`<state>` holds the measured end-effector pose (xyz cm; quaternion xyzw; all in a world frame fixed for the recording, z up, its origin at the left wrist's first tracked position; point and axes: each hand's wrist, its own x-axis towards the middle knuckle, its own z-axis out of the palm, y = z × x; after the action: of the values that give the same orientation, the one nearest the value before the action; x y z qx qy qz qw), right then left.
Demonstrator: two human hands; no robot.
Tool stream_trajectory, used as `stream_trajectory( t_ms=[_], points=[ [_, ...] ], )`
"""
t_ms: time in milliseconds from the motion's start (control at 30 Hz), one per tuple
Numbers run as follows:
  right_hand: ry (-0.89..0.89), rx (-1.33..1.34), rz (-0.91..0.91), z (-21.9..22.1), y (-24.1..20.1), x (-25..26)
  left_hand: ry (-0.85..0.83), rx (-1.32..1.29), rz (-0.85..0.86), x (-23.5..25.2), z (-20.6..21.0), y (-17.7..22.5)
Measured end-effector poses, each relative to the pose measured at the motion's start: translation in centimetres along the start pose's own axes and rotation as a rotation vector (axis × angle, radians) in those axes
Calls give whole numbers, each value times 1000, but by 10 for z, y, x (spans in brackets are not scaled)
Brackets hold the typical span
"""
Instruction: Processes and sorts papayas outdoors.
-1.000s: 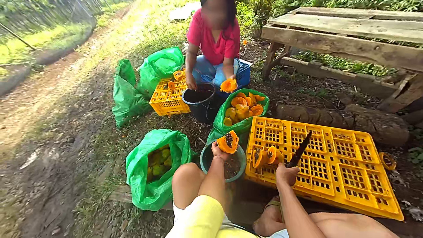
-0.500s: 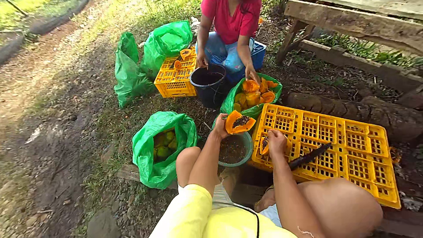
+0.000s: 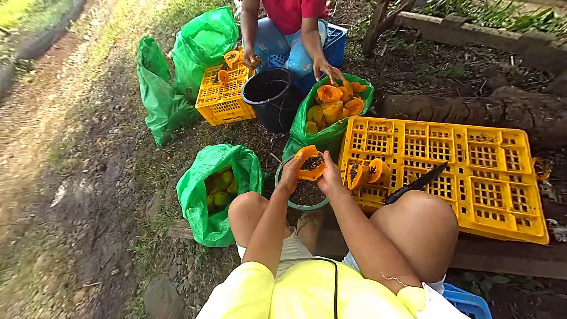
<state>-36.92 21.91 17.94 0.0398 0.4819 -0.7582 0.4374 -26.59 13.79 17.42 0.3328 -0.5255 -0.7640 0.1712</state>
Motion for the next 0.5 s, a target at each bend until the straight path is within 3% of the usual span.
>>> stream_trajectory(
  t_ms=[167,267,400,500],
  points=[
    [63,75,32,10,0,-7,-55,-533,134,2,15,-11],
    [123,91,65,11,1,-10,-114,-493,176,7,14,-22],
    [69,-52,5,8,19,-11,96,-620,68,9,22,-30],
    [14,-300,-98,3,27,-13,116,-628,29,15,14,-27]
  ],
)
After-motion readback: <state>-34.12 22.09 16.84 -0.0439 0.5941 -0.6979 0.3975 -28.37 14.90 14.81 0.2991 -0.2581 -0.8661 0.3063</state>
